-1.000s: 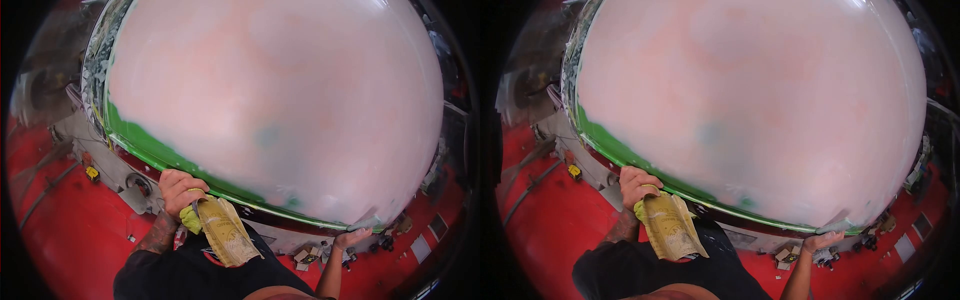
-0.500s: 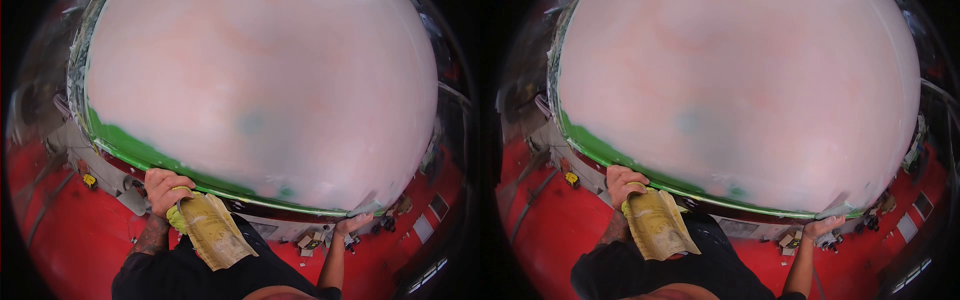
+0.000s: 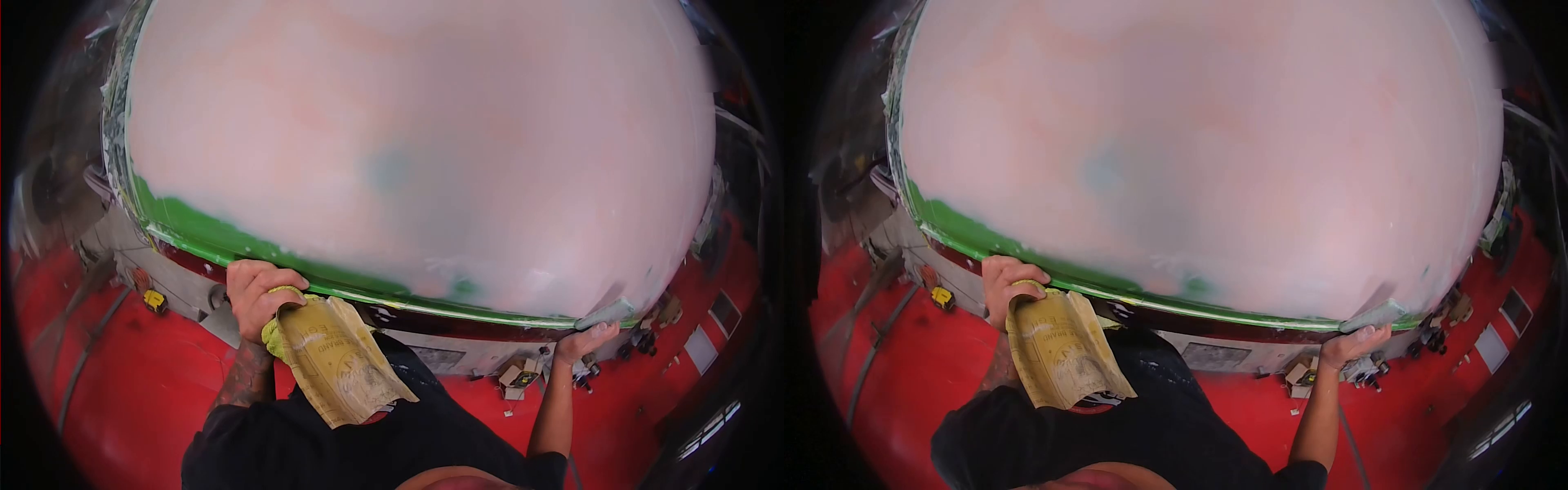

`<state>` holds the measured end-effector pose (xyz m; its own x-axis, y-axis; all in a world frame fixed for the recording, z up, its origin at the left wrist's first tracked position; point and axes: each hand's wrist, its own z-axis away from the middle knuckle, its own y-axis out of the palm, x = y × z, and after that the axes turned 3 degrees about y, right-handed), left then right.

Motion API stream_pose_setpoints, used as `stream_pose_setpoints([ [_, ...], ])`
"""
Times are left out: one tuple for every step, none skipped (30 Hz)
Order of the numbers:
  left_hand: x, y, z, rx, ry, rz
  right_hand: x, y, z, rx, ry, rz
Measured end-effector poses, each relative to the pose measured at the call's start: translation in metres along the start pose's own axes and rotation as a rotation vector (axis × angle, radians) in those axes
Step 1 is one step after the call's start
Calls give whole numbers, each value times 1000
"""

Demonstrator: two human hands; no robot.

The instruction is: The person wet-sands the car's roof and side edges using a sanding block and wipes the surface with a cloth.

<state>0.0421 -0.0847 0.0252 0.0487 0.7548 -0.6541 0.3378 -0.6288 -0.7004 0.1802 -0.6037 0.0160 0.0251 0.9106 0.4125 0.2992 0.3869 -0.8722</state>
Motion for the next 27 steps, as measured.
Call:
stream_pose_setpoints([
  [-1, 0, 0, 0, 3, 0, 0, 0, 1, -11, 6, 7],
  [-3, 1, -2, -5, -16, 3, -1, -1, 1, -13, 7, 5],
  [-5, 1, -2, -12, -35, 6, -3, -1, 2, -23, 8, 34],
  [-5, 1, -2, -13, -32, 3, -6, -1, 2, -33, 9, 61],
  [-4, 3, 0, -33, -28, 2, -10, -1, 3, -36, 10, 56],
  [-3, 5, 1, -54, -24, 0, -16, 0, 3, -39, 11, 60],
  [-4, 5, 3, -57, -20, -8, -20, 0, 4, -41, 12, 61],
  [-5, 5, 3, -60, -29, -3, -20, 1, 4, -45, 12, 45],
  [-4, 5, 2, -67, -36, -2, -17, 2, 3, -47, -2, 67],
  [-5, 4, 1, -76, -28, -20, -16, 1, 3, -48, -17, 91],
  [-6, 4, -1, -75, -29, -14, -16, 1, 2, -41, -12, 73],
  [-6, 4, -1, -73, -31, -6, -18, 1, 2, -46, -15, 57],
  [-4, 5, 1, -86, -10, -8, -22, 0, 2, -46, -12, 70],
  [-3, 4, 1, -96, -5, -18, -24, 0, 2, -46, -9, 85],
  [-4, 4, 1, -95, -7, -11, -26, 2, 4, -68, 15, 76],
  [-4, 4, 1, -96, -10, -4, -28, 2, 4, -73, 9, 64],
  [-4, 4, 0, -94, -4, -2, -26, 3, 3, -71, 9, 52],
  [-4, 3, -1, -103, -1, -10, -24, 3, 3, -68, 10, 41],
  [-4, 3, -1, -100, -2, 2, -24, 3, 3, -70, 25, 25],
  [-4, 2, -1, -97, -3, 14, -23, 3, 3, -71, 19, 17],
  [-4, 2, -1, -105, -2, 7, -21, 4, 3, -68, 35, -8],
  [-4, 2, -1, -109, 5, 15, -19, 4, 2, -65, 51, -33],
  [-4, 3, -1, -113, 11, 24, -16, 3, 2, -57, 58, -38],
  [-4, 3, -1, -120, 12, 20, -19, 3, 2, -58, 52, -44],
  [-5, 3, -1, -119, 12, 19, -23, 2, 2, -58, 36, -18],
  [-5, 2, -2, -118, 12, 18, -25, 2, 3, -58, 21, 8],
  [-4, 2, -1, -124, 13, 14, -23, 3, 3, -63, 27, -4],
])
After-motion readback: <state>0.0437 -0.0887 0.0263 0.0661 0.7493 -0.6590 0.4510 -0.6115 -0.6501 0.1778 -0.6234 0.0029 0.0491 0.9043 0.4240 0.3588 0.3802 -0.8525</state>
